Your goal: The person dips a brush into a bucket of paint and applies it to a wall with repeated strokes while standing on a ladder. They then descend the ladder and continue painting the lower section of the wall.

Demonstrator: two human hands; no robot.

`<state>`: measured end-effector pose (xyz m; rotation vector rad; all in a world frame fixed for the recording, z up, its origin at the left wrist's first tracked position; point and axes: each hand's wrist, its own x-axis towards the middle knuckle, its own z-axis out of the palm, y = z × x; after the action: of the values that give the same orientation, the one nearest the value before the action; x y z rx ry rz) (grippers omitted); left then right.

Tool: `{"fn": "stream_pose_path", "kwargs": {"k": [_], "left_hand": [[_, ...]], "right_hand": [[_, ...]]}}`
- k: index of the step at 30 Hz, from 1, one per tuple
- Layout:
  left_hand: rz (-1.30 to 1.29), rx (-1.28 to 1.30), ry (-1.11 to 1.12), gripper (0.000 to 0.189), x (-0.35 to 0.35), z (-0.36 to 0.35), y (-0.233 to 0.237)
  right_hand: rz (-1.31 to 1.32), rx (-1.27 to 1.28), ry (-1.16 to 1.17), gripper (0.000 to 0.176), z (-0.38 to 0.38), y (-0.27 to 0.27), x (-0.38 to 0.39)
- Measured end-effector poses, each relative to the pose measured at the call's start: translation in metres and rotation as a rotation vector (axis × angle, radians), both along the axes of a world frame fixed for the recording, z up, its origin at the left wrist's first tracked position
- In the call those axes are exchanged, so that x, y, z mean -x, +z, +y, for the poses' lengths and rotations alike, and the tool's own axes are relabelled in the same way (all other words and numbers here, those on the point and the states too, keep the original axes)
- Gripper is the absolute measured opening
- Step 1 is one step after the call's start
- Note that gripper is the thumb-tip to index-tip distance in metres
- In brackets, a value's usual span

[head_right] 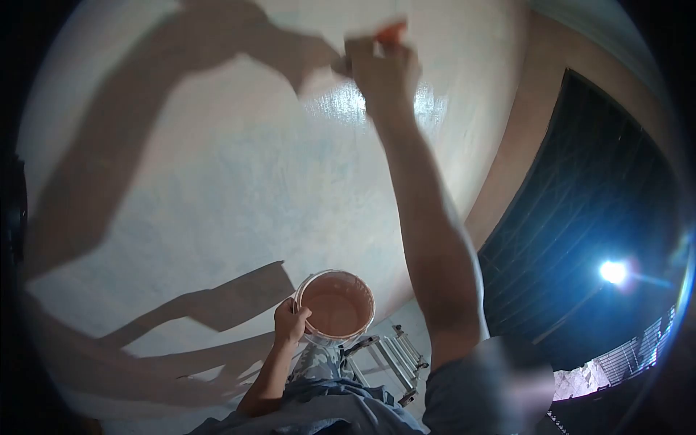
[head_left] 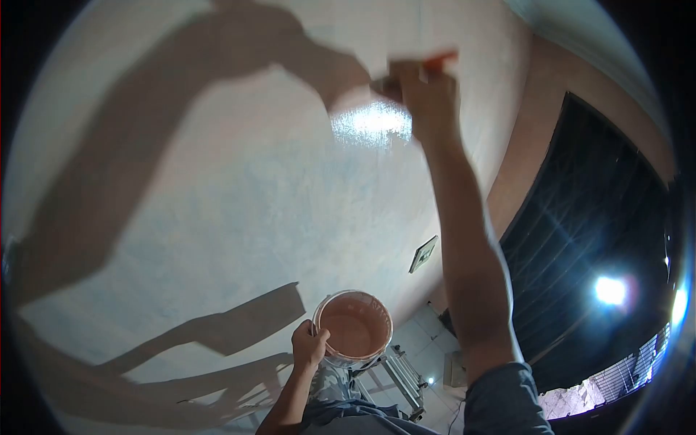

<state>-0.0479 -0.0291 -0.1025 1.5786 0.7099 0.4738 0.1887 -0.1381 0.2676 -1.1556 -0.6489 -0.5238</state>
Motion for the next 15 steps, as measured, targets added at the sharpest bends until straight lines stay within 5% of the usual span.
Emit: {"fn": "stream_pose_path", "kwargs": {"k": [2, 3, 7, 10, 11, 12, 13, 15], "left_hand": [[-0.002, 0.085, -0.009, 0.019, -0.001, -0.002, 0.005], [-0.002, 0.139, -0.007, 0.019, -0.002, -0.002, 0.004], [-0.008, 0.111, -0.047, 0.018, -0.005, 0.009, -0.016], [-0.012, 0.123, -0.032, 0.018, -0.006, 0.001, -0.001], [-0.011, 0.124, -0.028, 0.018, -0.006, 0.001, -0.003], [-0.009, 0.12, -0.022, 0.018, -0.005, 0.001, -0.005], [-0.01, 0.114, -0.016, 0.018, -0.006, 0.001, -0.006], [0.012, 0.137, -0.035, 0.018, -0.004, 0.001, -0.004]], "right_hand": [[-0.102, 0.073, -0.108, 0.028, -0.001, 0.061, -0.008], [-0.048, -0.116, 0.103, 0.016, -0.001, 0.088, 0.031], [-0.161, -0.384, 0.285, 0.018, 0.013, 0.105, 0.018], [-0.259, -0.167, 0.062, 0.021, 0.001, 0.052, 0.008], [-0.269, -0.38, 0.22, 0.03, 0.018, 0.014, -0.023], [-0.262, -0.467, 0.27, 0.018, 0.024, -0.017, -0.027], [-0.112, -0.608, 0.408, 0.029, 0.032, -0.055, -0.033], [0.137, -0.532, 0.31, 0.035, 0.029, -0.144, -0.033]]}}
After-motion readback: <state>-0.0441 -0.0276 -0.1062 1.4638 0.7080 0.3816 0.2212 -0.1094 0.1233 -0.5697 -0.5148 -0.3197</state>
